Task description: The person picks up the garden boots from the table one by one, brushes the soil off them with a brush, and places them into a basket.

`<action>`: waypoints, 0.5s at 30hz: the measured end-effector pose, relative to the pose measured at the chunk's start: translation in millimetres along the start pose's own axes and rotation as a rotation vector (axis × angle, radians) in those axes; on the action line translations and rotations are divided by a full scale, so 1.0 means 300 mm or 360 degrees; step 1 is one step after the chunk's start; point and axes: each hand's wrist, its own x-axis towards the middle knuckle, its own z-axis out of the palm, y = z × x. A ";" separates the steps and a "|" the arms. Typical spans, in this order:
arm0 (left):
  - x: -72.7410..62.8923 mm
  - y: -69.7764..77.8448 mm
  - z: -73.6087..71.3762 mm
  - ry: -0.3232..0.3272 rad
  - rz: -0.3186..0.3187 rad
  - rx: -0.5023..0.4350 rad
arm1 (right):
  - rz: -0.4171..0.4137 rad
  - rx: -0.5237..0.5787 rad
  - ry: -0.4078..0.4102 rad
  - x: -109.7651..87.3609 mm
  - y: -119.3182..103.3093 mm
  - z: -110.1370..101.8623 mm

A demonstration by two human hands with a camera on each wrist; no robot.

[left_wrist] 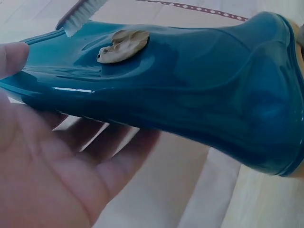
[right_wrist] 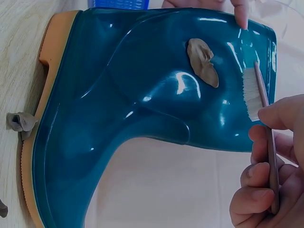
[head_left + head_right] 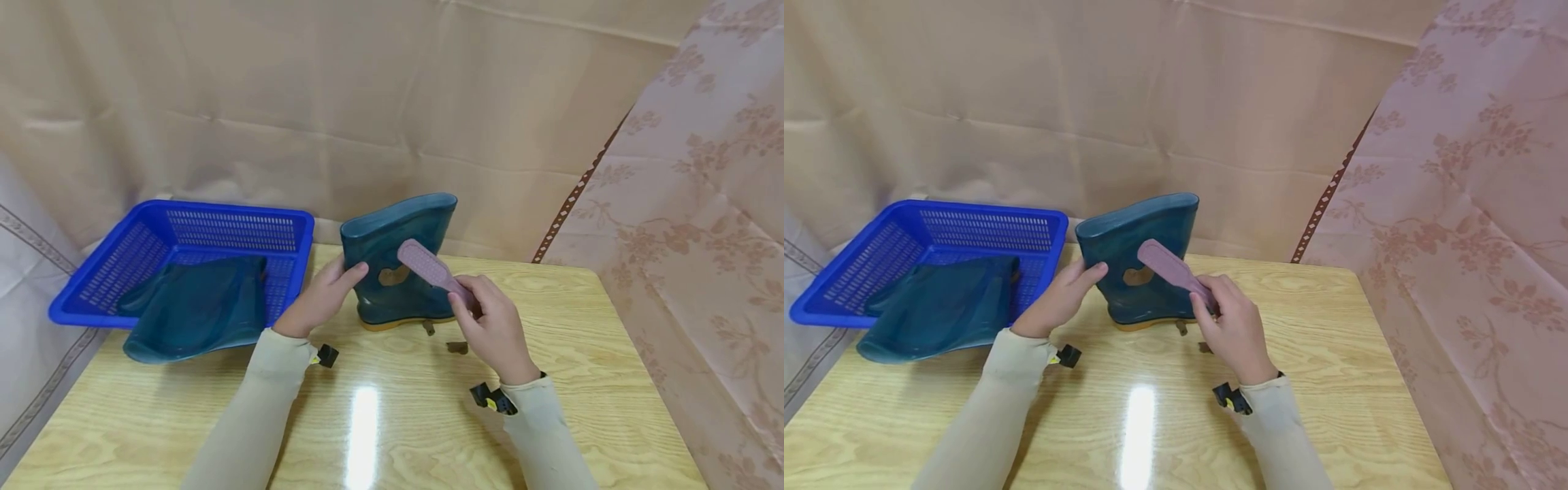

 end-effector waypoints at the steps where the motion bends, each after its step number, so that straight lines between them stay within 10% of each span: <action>1: -0.001 0.005 -0.002 0.0038 -0.0027 0.0048 | -0.0003 0.0000 0.0003 0.000 0.002 0.000; 7: -0.010 0.033 -0.021 0.0199 -0.0201 0.0258 | 0.0029 0.0038 -0.0013 0.001 0.001 0.000; 15: -0.027 0.061 -0.041 0.0229 -0.0038 0.0503 | -0.0088 0.0032 -0.0074 0.000 -0.017 0.007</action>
